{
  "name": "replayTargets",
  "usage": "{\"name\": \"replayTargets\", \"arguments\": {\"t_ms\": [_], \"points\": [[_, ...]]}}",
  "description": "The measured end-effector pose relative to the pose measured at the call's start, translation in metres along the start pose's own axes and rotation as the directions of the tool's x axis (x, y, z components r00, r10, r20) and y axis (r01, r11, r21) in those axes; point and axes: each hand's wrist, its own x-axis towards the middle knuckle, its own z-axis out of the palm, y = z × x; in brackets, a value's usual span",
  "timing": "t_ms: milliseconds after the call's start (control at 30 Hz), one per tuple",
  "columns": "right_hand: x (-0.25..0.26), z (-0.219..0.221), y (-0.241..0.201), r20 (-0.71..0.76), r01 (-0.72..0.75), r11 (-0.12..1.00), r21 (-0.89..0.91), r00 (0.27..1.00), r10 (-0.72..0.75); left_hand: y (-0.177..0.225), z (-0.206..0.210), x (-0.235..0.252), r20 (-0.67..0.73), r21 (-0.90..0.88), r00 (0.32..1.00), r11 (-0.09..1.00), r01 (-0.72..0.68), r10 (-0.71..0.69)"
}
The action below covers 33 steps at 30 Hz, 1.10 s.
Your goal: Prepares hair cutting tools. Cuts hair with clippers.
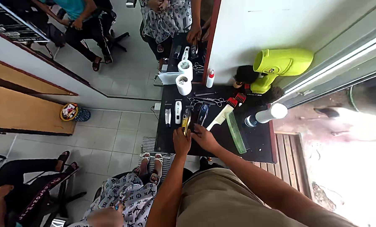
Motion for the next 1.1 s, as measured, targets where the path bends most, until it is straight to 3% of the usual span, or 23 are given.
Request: {"name": "replayTargets", "arguments": {"t_ms": [67,133,233,433,500,600,733,833,933,1000,1100], "points": [[0.014,0.013,-0.009,0.008,-0.081,0.938,0.337,0.996,0.084,-0.009,-0.002,-0.003,-0.028,-0.099,0.997,0.992,-0.078,0.075],[0.025,0.021,-0.019,0.022,-0.147,0.773,0.617,0.985,0.17,-0.012,-0.004,-0.006,-0.034,-0.161,0.99,0.977,-0.143,0.139],[0.035,0.027,-0.017,-0.049,-0.128,0.612,0.78,0.963,0.264,-0.019,-0.012,-0.009,0.037,-0.218,0.979,0.958,-0.188,0.2],[0.038,-0.01,-0.032,-0.395,0.191,0.626,0.756,0.896,0.203,-0.042,-0.023,0.003,0.193,-0.165,0.958,0.969,-0.184,0.214],[0.026,-0.041,-0.038,-0.488,0.348,0.657,0.669,0.872,0.035,-0.04,-0.023,0.002,0.25,-0.142,0.93,0.96,-0.241,0.27],[-0.018,-0.081,-0.046,-0.514,0.478,0.709,0.519,0.837,-0.188,-0.019,-0.016,0.014,0.241,-0.154,0.84,0.873,-0.462,0.487],[-0.093,-0.083,-0.021,-0.514,0.465,0.714,0.524,0.841,-0.17,0.06,0.009,0.058,0.212,-0.199,0.69,0.722,-0.663,0.692],[-0.139,-0.071,-0.001,-0.503,0.346,0.734,0.584,0.864,-0.007,0.124,0.047,0.1,0.345,-0.131,0.645,0.715,-0.686,0.682],[-0.167,-0.061,0.011,-0.517,0.282,0.747,0.602,0.851,0.095,0.179,0.082,0.133,0.525,0.012,0.618,0.72,-0.693,0.586],[-0.179,-0.057,0.016,-0.51,0.279,0.747,0.604,0.855,0.093,0.197,0.1,0.143,0.585,0.081,0.59,0.683,-0.726,0.557],[-0.182,-0.061,0.017,-0.472,0.28,0.738,0.613,0.88,0.059,0.201,0.117,0.145,0.543,0.107,0.568,0.62,-0.777,0.619]]}}
